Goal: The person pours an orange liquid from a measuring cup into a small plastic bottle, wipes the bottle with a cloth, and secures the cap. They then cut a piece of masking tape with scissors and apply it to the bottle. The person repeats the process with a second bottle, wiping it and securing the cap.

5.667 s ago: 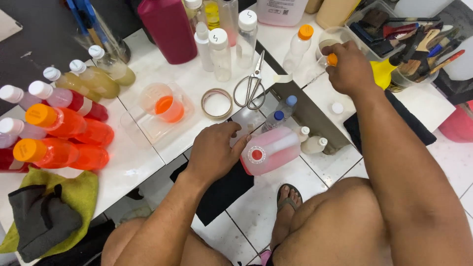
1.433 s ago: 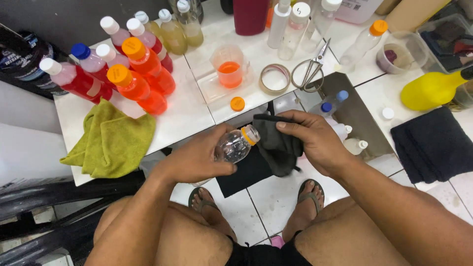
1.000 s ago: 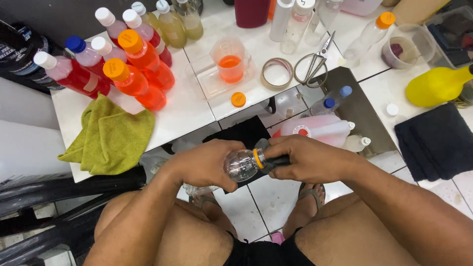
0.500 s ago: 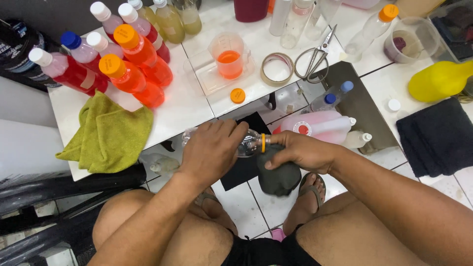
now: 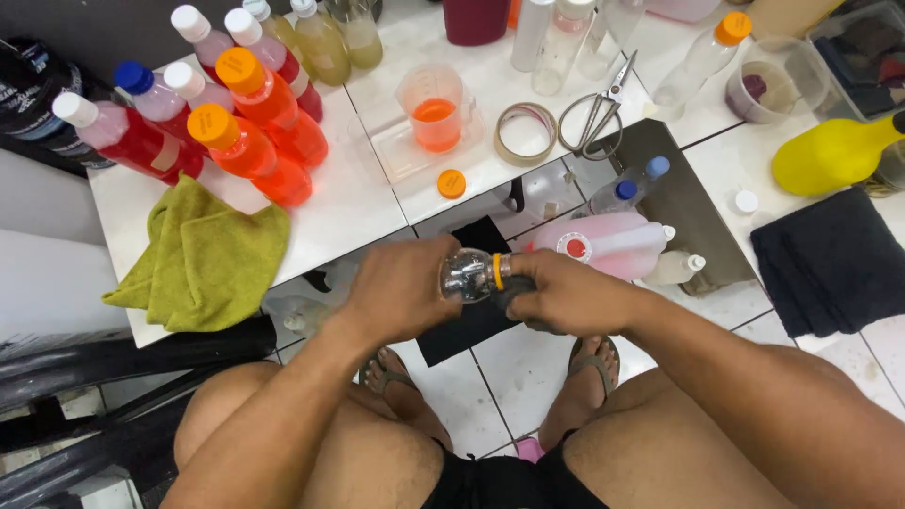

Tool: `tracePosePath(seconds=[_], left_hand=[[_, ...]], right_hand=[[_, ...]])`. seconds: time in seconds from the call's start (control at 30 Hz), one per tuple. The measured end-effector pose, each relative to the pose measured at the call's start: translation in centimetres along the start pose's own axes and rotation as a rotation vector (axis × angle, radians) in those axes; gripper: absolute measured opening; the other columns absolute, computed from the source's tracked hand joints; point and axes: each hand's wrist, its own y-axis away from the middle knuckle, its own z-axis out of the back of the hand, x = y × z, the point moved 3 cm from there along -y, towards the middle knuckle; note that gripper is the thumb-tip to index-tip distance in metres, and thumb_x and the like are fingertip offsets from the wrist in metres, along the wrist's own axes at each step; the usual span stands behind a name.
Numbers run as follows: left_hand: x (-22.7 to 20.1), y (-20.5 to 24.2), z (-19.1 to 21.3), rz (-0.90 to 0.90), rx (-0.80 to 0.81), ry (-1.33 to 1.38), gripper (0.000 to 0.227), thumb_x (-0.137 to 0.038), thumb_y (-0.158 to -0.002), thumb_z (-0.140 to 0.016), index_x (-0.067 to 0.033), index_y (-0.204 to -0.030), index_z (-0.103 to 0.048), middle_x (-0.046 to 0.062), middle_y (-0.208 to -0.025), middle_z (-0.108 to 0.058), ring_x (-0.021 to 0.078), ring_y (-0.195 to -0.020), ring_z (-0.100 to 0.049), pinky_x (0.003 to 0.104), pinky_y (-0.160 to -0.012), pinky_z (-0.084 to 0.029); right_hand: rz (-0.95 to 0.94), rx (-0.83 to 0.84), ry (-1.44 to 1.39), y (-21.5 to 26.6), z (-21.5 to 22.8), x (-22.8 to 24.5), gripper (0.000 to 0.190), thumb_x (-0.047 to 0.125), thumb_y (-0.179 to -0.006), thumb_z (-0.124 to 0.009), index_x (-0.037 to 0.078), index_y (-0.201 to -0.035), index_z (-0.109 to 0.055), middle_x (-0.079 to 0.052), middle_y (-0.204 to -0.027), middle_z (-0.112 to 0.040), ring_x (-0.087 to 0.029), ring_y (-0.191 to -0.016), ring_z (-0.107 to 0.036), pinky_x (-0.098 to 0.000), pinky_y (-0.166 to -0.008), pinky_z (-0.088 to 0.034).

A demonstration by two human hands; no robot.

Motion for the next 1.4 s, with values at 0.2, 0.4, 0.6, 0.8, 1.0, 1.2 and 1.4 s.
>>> tracePosePath(seconds=[0.2, 0.4, 0.6, 0.8, 1.0, 1.2, 1.4], left_hand=[[-0.6, 0.2, -1.8, -0.34, -0.581, -0.333, 0.041, -0.026, -0.081, -0.074, -0.0052, -0.115, -0.062, 0.011, -0.087, -0.064, 0.0286, -0.086, -0.067, 0.041, -0.083, -0.051], [0.7, 0.9, -1.2, 0.06, 0.519, 0.688, 0.059, -0.034, -0.057, -0.085, -0.005, -0.107, -0.073, 0.011, -0.09, -0.075, 0.0263, -0.088, -0.066, 0.039, -0.082, -0.054], [-0.5, -0.4, -1.3, -0.238, -0.278, 0.036, 0.047, -0.032, -0.074, -0.078, -0.0101, -0.114, -0.065, 0.015, -0.091, -0.069, 0.0377, -0.081, -0.07, 0.047, -0.069, -0.056], [-1.3, 0.0, -1.6, -0.273, -0.369, -0.031, 0.057, -0.028, -0.077, -0.08, -0.0081, -0.124, -0.055, 0.011, -0.098, -0.059, 0.034, -0.093, -0.065, 0.043, -0.078, -0.054], [0.7, 0.8, -2.9, -0.005, 0.715, 0.883, 0.037, -0.013, -0.059, -0.091, -0.0041, -0.09, -0.073, 0.01, -0.081, -0.075, 0.0184, -0.074, -0.07, 0.031, -0.068, -0.058], [-1.7, 0.1, -0.9, -0.345, -0.409, -0.191, 0.038, -0.014, -0.074, -0.074, -0.0107, -0.11, -0.063, 0.009, -0.08, -0.064, 0.0288, -0.07, -0.068, 0.038, -0.064, -0.054], [-0.5, -0.4, -1.6, -0.302, -0.576, -0.092, 0.047, -0.021, -0.082, -0.077, -0.004, -0.122, -0.057, 0.013, -0.088, -0.065, 0.0296, -0.082, -0.07, 0.041, -0.079, -0.056]], right_hand=[[-0.052, -0.021, -0.315, -0.6, 0.6, -1.7, 0.041, 0.001, -0.071, -0.07, 0.004, -0.112, -0.077, -0.012, -0.089, -0.076, -0.021, -0.077, -0.067, -0.0364, -0.073, -0.058], [0.046, 0.101, 0.028, 1.6, -2.2, 0.2, 0.036, 0.008, -0.08, -0.062, 0.015, -0.112, -0.077, -0.004, -0.087, -0.077, -0.017, -0.079, -0.066, -0.0352, -0.079, -0.056], [-0.123, -0.043, -0.23, 0.7, -0.6, -0.3, 0.035, 0.005, -0.072, -0.067, 0.007, -0.105, -0.079, -0.008, -0.083, -0.072, -0.021, -0.075, -0.065, -0.0325, -0.072, -0.055], [-0.053, -0.053, -0.032, -0.2, 1.2, 0.2, 0.033, 0.009, -0.074, -0.068, 0.009, -0.105, -0.08, -0.012, -0.081, -0.073, -0.025, -0.076, -0.068, -0.0381, -0.072, -0.056], [0.073, 0.136, 0.053, 1.2, -2.5, 1.9, 0.032, 0.007, -0.079, -0.061, 0.007, -0.107, -0.077, -0.016, -0.086, -0.075, -0.025, -0.081, -0.067, -0.0415, -0.077, -0.057], [-0.116, -0.013, -0.415, -0.3, -0.5, -0.3, 0.035, -0.002, -0.07, -0.068, 0.002, -0.103, -0.078, -0.013, -0.078, -0.072, -0.023, -0.068, -0.067, -0.0331, -0.066, -0.057], [0.006, -0.178, -0.25, 1.8, -0.1, 2.7, 0.054, 0.009, -0.077, -0.076, 0.007, -0.13, -0.068, -0.017, -0.118, -0.075, -0.029, -0.11, -0.069, -0.044, -0.098, -0.054]])
